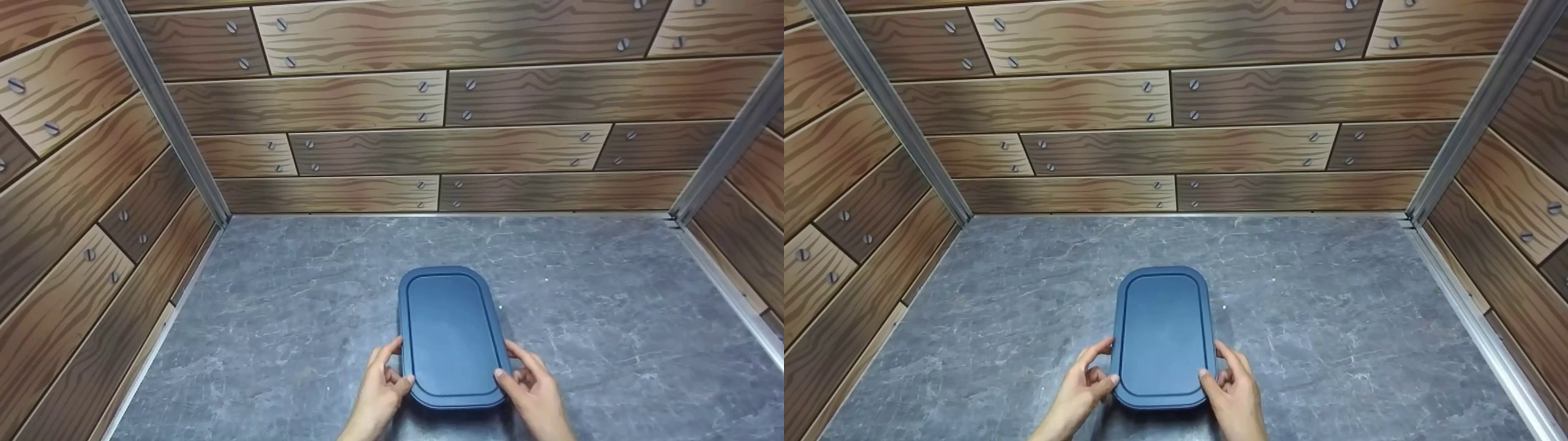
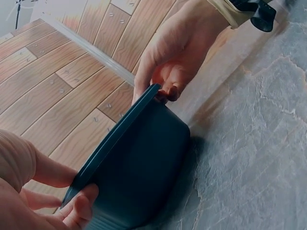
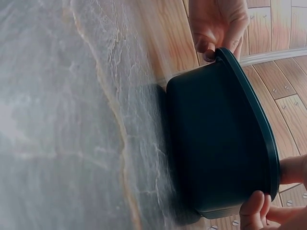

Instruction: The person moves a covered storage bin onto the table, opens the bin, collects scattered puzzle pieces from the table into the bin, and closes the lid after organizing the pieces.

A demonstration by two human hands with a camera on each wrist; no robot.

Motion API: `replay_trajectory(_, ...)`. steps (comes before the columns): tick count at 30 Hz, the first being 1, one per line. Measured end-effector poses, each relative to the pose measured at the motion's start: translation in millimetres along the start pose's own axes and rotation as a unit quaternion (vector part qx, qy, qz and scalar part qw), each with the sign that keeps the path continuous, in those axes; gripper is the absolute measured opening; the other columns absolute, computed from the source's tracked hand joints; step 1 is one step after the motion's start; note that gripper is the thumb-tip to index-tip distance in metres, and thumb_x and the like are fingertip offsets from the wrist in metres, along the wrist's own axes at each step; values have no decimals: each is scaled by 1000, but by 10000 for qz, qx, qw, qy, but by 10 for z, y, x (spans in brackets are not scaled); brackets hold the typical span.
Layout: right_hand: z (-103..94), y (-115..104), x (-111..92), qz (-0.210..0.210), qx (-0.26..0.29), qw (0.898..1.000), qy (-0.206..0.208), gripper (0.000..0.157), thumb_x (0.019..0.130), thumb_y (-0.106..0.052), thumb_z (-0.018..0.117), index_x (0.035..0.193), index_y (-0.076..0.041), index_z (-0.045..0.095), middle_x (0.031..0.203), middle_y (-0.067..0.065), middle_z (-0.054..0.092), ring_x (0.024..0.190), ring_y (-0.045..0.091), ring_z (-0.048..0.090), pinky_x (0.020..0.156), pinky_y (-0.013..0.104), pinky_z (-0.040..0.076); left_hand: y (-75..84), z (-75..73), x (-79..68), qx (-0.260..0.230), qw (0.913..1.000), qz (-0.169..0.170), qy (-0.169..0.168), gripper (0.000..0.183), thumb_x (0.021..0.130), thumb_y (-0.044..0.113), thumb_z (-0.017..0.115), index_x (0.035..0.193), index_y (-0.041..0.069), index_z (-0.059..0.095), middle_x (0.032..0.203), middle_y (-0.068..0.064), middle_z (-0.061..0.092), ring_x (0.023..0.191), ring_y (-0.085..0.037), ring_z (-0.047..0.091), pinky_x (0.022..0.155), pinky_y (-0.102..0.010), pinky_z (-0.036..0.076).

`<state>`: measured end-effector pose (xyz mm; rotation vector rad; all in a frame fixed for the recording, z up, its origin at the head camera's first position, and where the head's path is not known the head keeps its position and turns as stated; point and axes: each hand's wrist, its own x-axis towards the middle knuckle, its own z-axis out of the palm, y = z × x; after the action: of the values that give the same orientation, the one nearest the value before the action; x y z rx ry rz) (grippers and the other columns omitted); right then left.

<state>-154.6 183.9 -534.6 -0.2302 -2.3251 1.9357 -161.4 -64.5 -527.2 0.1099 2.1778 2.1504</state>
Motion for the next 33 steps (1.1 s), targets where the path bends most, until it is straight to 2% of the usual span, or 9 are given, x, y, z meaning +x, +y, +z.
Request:
replay_trajectory(8, -12, -5, 25, 85, -134, 9998, -128, 57, 92, -10, 69, 144, 1, 47, 130, 15, 47, 73, 11, 44, 58, 22, 41, 29, 8, 12, 354, 9992, 115, 171, 65, 83, -10, 65, 144, -5, 43, 134, -14, 45, 66, -9, 48, 55, -20, 44)
replay_trajectory(18, -2, -11, 80, -144, -404, 9991, -75, 55, 91, -11, 71, 142, -1, 51, 129, 14, 51, 73, 11, 47, 59, 22, 42, 44, 11, 46, 798, 9957, 260, 380, 62, 82, -9, 66, 141, -4, 48, 134, -13, 49, 68, -10, 50, 59, -22, 46)
replay_trajectory(23, 3, -16, 117, -76, -579, 9982, -151, 56, 92, -14, 70, 143, -1, 49, 132, 13, 49, 73, 12, 46, 58, 22, 41, 33, 6, 71, 894, 9946, 319, 420, 60, 82, -8, 66, 140, -3, 50, 132, -11, 50, 68, -10, 50, 59, -23, 47)
replay_trajectory(29, 1, -17, 111, -217, -743, 9969, -140, 56, 91, -14, 70, 142, -1, 50, 131, 13, 50, 73, 11, 46, 58, 22, 42, 25, 12, 61, 944, 9936, 434, 442, 55, 82, -7, 68, 135, -3, 55, 125, -9, 53, 68, -9, 49, 59, -22, 46)
replay_trajectory(33, -2, -18, 89, -257, -855, 9960, -97, 55, 90, -14, 72, 141, -5, 53, 129, 10, 52, 71, 11, 46, 56, 22, 42, 22, 6, 57, 845, 9947, 428, 388, 54, 82, -8, 68, 135, -3, 56, 128, -10, 52, 68, -9, 49, 59, -22, 45)
